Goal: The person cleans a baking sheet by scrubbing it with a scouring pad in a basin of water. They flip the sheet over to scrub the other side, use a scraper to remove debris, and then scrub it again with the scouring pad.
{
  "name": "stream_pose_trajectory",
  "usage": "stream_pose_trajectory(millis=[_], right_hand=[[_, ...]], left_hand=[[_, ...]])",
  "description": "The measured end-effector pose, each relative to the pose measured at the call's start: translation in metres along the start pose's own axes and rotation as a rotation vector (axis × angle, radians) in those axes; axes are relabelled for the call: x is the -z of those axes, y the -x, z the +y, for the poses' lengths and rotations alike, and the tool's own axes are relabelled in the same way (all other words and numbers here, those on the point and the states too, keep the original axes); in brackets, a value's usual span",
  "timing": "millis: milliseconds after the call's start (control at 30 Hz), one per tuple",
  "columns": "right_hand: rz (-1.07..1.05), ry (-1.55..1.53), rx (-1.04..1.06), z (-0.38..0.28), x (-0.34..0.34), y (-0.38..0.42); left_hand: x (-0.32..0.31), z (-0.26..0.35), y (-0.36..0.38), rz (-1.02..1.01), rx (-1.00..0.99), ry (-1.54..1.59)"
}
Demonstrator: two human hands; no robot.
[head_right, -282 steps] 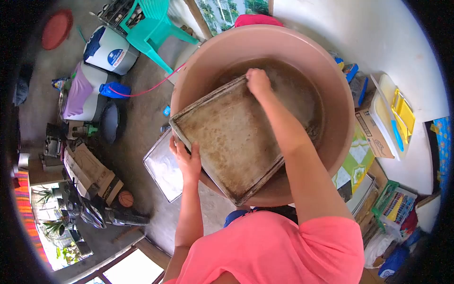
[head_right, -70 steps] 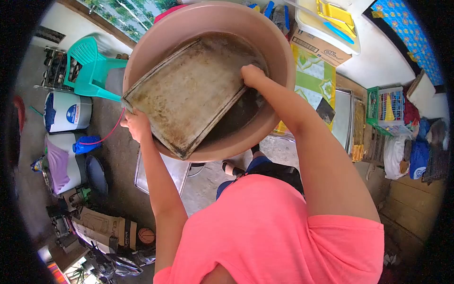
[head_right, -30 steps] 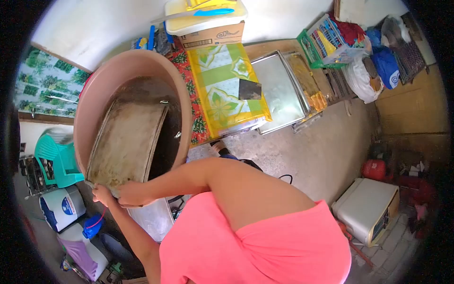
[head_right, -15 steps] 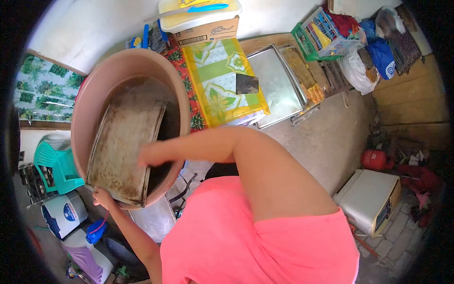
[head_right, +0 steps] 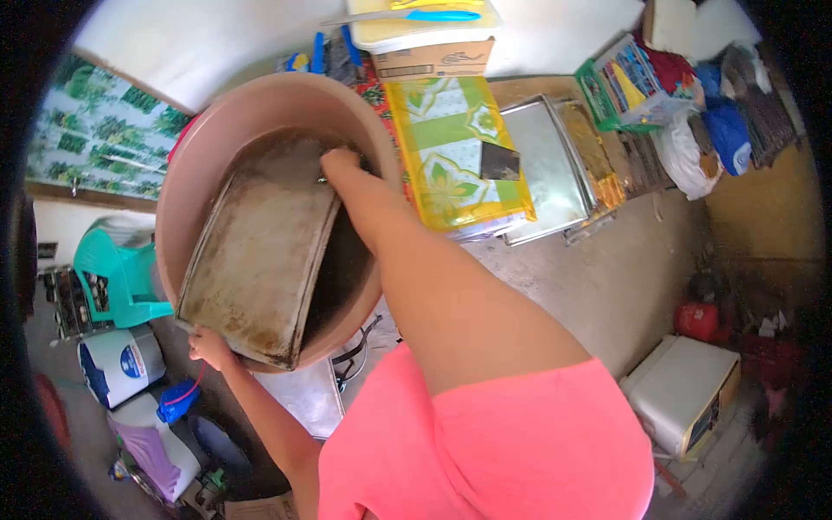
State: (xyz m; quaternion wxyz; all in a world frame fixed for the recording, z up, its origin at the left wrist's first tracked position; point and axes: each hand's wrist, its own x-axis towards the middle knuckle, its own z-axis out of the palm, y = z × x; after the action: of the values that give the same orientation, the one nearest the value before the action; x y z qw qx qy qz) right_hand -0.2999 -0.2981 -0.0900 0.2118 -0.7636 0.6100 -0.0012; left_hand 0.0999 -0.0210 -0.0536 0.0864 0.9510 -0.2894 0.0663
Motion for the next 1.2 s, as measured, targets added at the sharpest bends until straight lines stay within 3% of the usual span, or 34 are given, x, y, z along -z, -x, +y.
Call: stream_pose_trajectory(millis=[100,167,300,400,433,533,633,667,767,800,833,1033,1200], right_hand=[[0.099,-0.180,-0.190,0.001,-0.014,-0.026],[0.155,-0.167,-0.195,-0.008,-0.019,-0.016],[-0.008,0.024,0.046,-0.055,-0.012,0.050],[-0.045,0.199,0.328,-0.086,-0.020,0.115],[-0.073,0.132,0.343,-0.106,0.006,0.150],[0.033,-0.066,0.583,-0.131,0.001,0.212],[0.027,-0.152,0.698,-0.127,0.000,0.226],[-0.122,-0.183,0.610,-0.124,0.017,0.219],[-0.234,0.108,0.528,-0.088,0.012,0.163],[-0.086,0.068,0.489,-0.078,0.017,0.149],[-0.149,0.087,0.389,-0.071,0.023,0.127],[-0.072,0.093,0.041,-0.017,0.013,0.021],[-0.001,0.115,-0.029,0.001,-0.001,-0.007]], left_hand=[[-0.023,-0.018,0.001,0.175,-0.093,-0.075],[-0.011,0.001,0.014,0.184,-0.016,-0.026],[0.081,0.076,0.048,-0.004,0.329,0.261],[0.092,0.083,0.052,-0.037,0.344,0.305],[0.093,0.083,0.051,-0.049,0.355,0.309],[0.095,0.083,0.052,-0.071,0.366,0.315],[0.096,0.085,0.051,-0.064,0.354,0.310],[0.097,0.085,0.051,-0.069,0.354,0.309],[0.093,0.083,0.051,-0.057,0.331,0.291],[0.091,0.082,0.051,-0.048,0.321,0.283],[0.089,0.080,0.050,-0.058,0.321,0.276],[0.093,0.082,0.050,-0.053,0.333,0.273],[0.077,0.073,0.046,-0.019,0.327,0.273]])
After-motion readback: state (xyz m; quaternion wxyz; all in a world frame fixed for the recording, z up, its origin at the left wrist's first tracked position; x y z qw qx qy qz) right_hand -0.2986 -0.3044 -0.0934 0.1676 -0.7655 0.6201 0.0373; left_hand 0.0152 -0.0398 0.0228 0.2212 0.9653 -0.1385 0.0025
